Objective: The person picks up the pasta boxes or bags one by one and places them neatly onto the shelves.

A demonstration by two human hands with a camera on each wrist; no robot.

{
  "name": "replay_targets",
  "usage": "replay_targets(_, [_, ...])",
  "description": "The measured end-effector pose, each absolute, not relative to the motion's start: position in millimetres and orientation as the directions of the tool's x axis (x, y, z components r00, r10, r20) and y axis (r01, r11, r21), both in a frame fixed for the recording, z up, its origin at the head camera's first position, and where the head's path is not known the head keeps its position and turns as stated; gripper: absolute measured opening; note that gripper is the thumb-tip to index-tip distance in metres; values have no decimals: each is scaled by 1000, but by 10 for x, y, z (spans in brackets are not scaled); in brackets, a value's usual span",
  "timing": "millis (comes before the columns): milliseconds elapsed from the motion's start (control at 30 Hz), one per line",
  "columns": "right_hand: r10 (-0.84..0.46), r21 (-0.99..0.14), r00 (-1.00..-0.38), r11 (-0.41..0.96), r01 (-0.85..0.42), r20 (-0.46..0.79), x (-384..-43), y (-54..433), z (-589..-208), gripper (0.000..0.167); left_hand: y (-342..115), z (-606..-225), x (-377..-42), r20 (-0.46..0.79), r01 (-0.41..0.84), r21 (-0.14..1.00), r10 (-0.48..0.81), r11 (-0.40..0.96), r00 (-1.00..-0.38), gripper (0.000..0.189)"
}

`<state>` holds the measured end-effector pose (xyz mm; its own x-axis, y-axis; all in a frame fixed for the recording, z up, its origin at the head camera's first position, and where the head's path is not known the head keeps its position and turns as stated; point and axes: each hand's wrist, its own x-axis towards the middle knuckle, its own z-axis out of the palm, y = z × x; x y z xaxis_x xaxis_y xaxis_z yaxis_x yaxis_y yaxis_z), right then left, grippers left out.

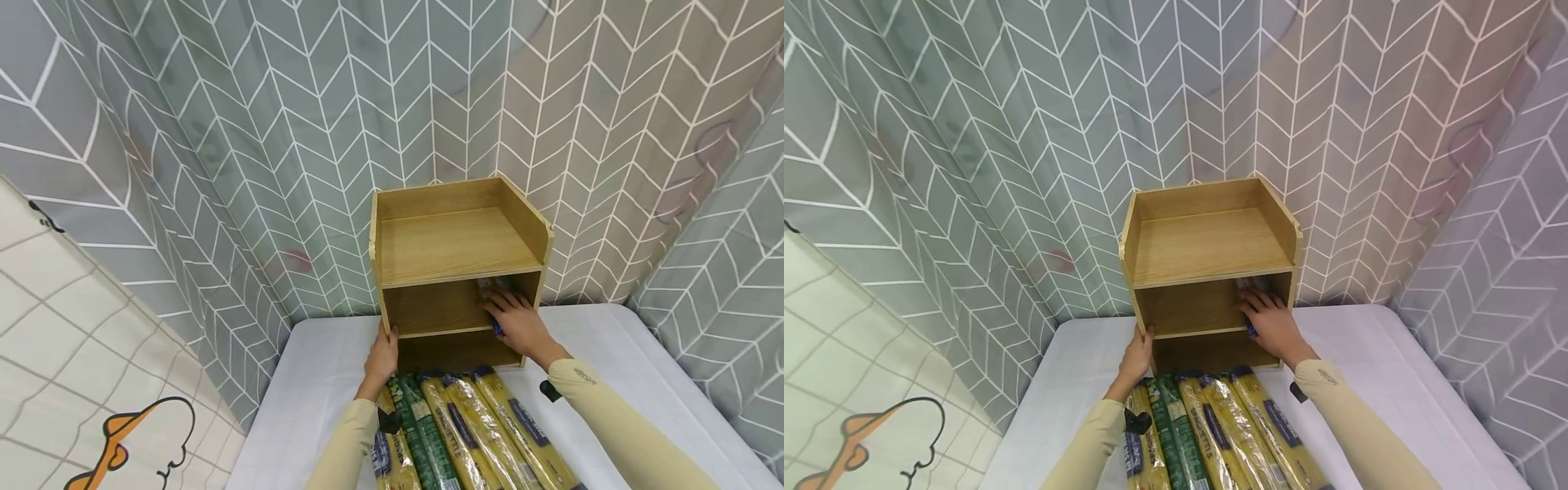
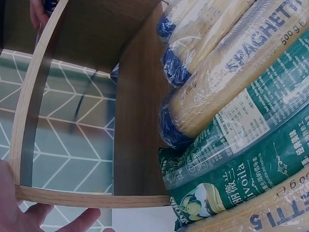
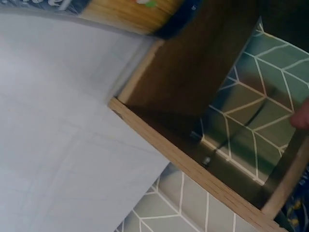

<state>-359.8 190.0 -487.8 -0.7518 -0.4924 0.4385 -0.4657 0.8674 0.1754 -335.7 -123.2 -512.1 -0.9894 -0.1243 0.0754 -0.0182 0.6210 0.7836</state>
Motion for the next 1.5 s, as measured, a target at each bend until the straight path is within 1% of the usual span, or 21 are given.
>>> replay_targets(100, [-473,182,-735,877,-444,485,-3575,1909,-4943,75,-1217,-5145,-3356,68,-22,780,-121,625,-990,59])
replay_targets(167, [-473,187,-704,875,-447,530,-3560,1914,-4980,73,-1213,-5150,-3362,65,-27,779,-124,626,-990,59])
replay_targets(300, [-481,172,-628,856,-487,612,-3505,1930,-5035,64,-1220,-5136,-3377,65,-34,778,-134,627,-989,59])
replay_targets(367, [-485,157,-611,846,-510,626,-3458,1946,-5065,61,-1229,-5126,-3384,71,-29,777,-133,629,-989,59])
replay_targets(533, [-503,128,-588,818,-561,634,-3283,2006,-5141,63,-1230,-5108,-3392,69,-25,778,-126,628,-990,59])
replay_targets(600, [-520,126,-555,793,-597,649,-3214,2036,-5165,54,-1222,-5101,-3392,66,-28,780,-127,625,-990,59])
replay_targets(667, [-547,133,-503,754,-643,669,-3155,2068,-5189,44,-1215,-5095,-3392,71,-23,777,-124,629,-990,59])
replay_targets(700, [-562,136,-476,730,-669,677,-3127,2084,-5204,44,-1213,-5093,-3392,72,-23,777,-125,630,-990,59])
replay_targets(800, [-595,145,-404,667,-731,695,-3044,2115,-5262,54,-1215,-5089,-3392,70,-25,779,-127,627,-989,59])
replay_targets(867, [-606,148,-381,643,-751,698,-2989,2119,-5320,55,-1222,-5091,-3390,69,-28,780,-131,625,-989,59])
replay_targets(933, [-608,142,-376,633,-761,699,-2922,2111,-5394,55,-1225,-5099,-3385,64,-33,784,-134,620,-989,60])
replay_targets(1000, [-610,140,-377,632,-763,697,-2845,2096,-5484,54,-1224,-5109,-3380,60,-38,784,-137,620,-989,60])
replay_targets(1067, [-617,133,-397,636,-760,679,-2760,2087,-5585,52,-1217,-5120,-3373,57,-44,781,-141,623,-988,60])
replay_targets(1133, [-624,116,-437,647,-753,647,-2672,2081,-5685,41,-1203,-5128,-3367,50,-53,781,-147,622,-988,59])
replay_targets(1167, [-621,97,-468,660,-745,629,-2629,2080,-5733,35,-1195,-5130,-3366,46,-57,782,-149,621,-988,59])
replay_targets(1200, [-616,78,-505,676,-733,605,-2588,2081,-5778,34,-1188,-5132,-3367,44,-58,782,-148,620,-988,59])
replay_targets(1233, [-607,48,-546,693,-720,578,-2554,2077,-5815,37,-1184,-5133,-3367,42,-61,784,-151,618,-988,59])
replay_targets(1300, [-576,-34,-632,724,-689,519,-2491,2066,-5879,53,-1179,-5137,-3373,40,-63,787,-154,614,-987,59])
replay_targets(1367, [-539,-106,-701,753,-649,467,-2438,2049,-5929,60,-1178,-5141,-3378,42,-63,787,-155,614,-987,58])
replay_targets(1433, [-518,-155,-749,771,-618,414,-2394,2026,-5959,61,-1182,-5139,-3376,46,-62,785,-158,616,-986,58])
replay_targets(1500, [-516,-164,-772,782,-601,371,-2359,1999,-5967,60,-1192,-5130,-3370,49,-58,783,-154,620,-987,58])
